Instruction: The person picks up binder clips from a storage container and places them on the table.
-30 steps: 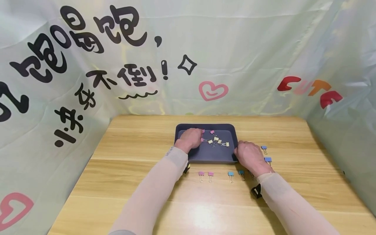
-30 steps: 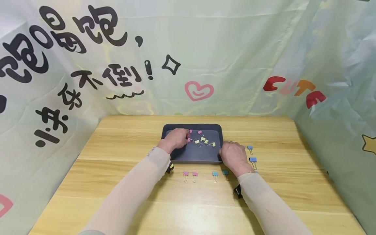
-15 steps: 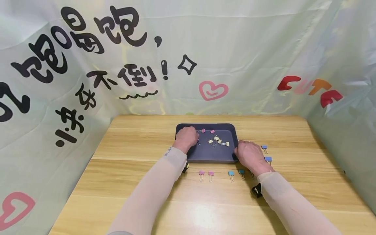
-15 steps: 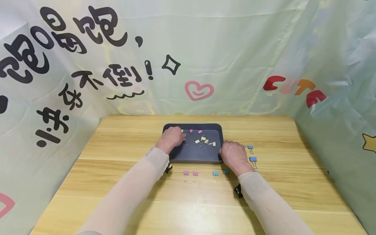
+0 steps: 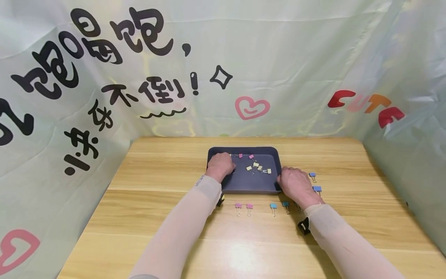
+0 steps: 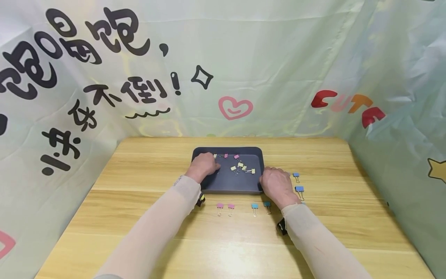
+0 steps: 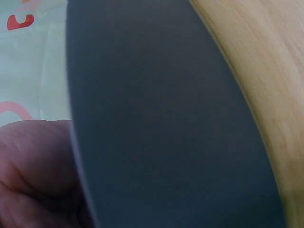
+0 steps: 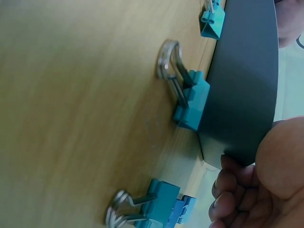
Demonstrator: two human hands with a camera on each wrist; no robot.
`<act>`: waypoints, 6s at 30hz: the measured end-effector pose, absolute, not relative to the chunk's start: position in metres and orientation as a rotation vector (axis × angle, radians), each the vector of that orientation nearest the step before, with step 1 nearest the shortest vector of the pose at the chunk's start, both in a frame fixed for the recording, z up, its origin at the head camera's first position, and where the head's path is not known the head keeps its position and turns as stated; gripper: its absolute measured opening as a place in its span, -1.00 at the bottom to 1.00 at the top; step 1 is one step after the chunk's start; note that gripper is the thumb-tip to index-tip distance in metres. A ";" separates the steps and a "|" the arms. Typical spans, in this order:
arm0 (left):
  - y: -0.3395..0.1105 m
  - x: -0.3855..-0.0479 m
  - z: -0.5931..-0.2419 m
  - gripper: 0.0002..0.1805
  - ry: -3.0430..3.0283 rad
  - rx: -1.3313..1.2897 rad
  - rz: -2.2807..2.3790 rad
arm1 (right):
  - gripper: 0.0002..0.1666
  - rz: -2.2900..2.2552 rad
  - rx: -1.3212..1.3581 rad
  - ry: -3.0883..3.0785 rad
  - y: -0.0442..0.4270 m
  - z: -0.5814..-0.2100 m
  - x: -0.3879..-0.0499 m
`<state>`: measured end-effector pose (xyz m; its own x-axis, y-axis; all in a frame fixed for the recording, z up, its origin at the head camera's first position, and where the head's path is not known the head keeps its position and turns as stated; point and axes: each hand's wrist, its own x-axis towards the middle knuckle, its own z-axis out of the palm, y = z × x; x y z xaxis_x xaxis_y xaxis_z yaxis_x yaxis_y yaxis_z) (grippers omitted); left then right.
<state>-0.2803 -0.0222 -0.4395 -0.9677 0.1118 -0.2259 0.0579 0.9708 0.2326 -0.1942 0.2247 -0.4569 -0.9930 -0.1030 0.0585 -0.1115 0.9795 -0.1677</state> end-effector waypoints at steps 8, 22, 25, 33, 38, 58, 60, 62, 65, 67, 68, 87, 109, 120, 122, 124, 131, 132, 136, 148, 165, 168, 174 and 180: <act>-0.025 -0.279 -0.438 -0.67 2.863 0.154 0.357 | -0.72 0.256 0.168 -3.068 0.225 -0.457 -0.194; -0.031 -0.277 -0.439 -0.63 2.874 0.188 0.341 | -0.71 0.243 0.171 -3.068 0.223 -0.457 -0.193; -0.031 -0.277 -0.439 -0.65 2.875 0.188 0.357 | -0.70 0.226 0.182 -3.056 0.223 -0.457 -0.192; -0.030 -0.273 -0.431 -0.64 2.898 0.178 0.401 | -0.70 0.195 0.174 -3.051 0.224 -0.457 -0.191; -0.031 -0.266 -0.414 -0.61 2.897 0.178 0.432 | -0.69 0.202 0.165 -3.052 0.225 -0.457 -0.191; -0.078 -0.182 -0.371 -0.44 2.783 0.260 0.580 | -0.69 0.227 0.220 -3.037 0.230 -0.457 -0.193; -0.078 -0.174 -0.379 -0.45 2.777 0.264 0.580 | -0.69 0.229 0.211 -3.046 0.230 -0.457 -0.193; -0.077 -0.166 -0.388 -0.49 2.769 0.270 0.589 | -0.69 0.229 0.209 -3.052 0.231 -0.458 -0.194; -0.075 -0.158 -0.402 -0.53 2.765 0.290 0.594 | -0.69 0.226 0.207 -3.053 0.231 -0.458 -0.194; -0.074 -0.154 -0.410 -0.54 2.759 0.288 0.602 | -0.69 0.222 0.210 -3.048 0.230 -0.458 -0.194; -0.073 -0.153 -0.414 -0.55 2.763 0.286 0.602 | -0.69 0.220 0.206 -3.047 0.230 -0.459 -0.195; -0.066 -0.147 -0.448 -0.53 2.807 0.201 0.580 | -0.69 0.211 0.209 -3.045 0.227 -0.459 -0.195; -0.066 -0.147 -0.447 -0.47 2.800 0.210 0.589 | -0.69 0.217 0.217 -3.043 0.226 -0.458 -0.194; -0.071 -0.193 -0.386 -0.70 2.812 0.407 0.639 | -0.70 0.195 0.218 -3.040 0.226 -0.459 -0.194; -0.065 -0.211 -0.384 -0.79 2.879 0.475 0.570 | -0.70 0.196 0.216 -3.035 0.227 -0.460 -0.194; -0.058 -0.228 -0.385 -0.74 2.914 0.548 0.476 | -0.70 0.195 0.216 -3.026 0.227 -0.460 -0.194; -0.038 -0.274 -0.403 -0.61 2.900 0.757 0.219 | -0.71 0.183 0.230 -2.990 0.226 -0.461 -0.192; -0.037 -0.279 -0.406 -0.59 2.895 0.756 0.201 | -0.71 0.181 0.234 -2.984 0.226 -0.460 -0.192; -0.032 -0.292 -0.414 -0.55 2.858 0.718 0.136 | -0.72 0.176 0.242 -2.968 0.225 -0.459 -0.191; -0.027 -0.300 -0.426 -0.51 2.760 0.656 0.084 | -0.74 0.179 0.236 -2.954 0.224 -0.461 -0.189; -0.018 -0.288 -0.418 -0.78 2.879 0.483 0.082 | -0.73 0.174 0.225 -2.979 0.225 -0.460 -0.191; -0.015 -0.293 -0.420 -0.77 2.895 0.392 0.163 | -0.73 0.172 0.221 -2.975 0.225 -0.460 -0.191; -0.011 -0.299 -0.432 -0.66 2.885 0.299 0.290 | -0.73 0.173 0.230 -2.974 0.224 -0.461 -0.191; -0.007 -0.301 -0.435 -0.68 2.891 0.292 0.271 | -0.73 0.172 0.223 -2.980 0.224 -0.461 -0.191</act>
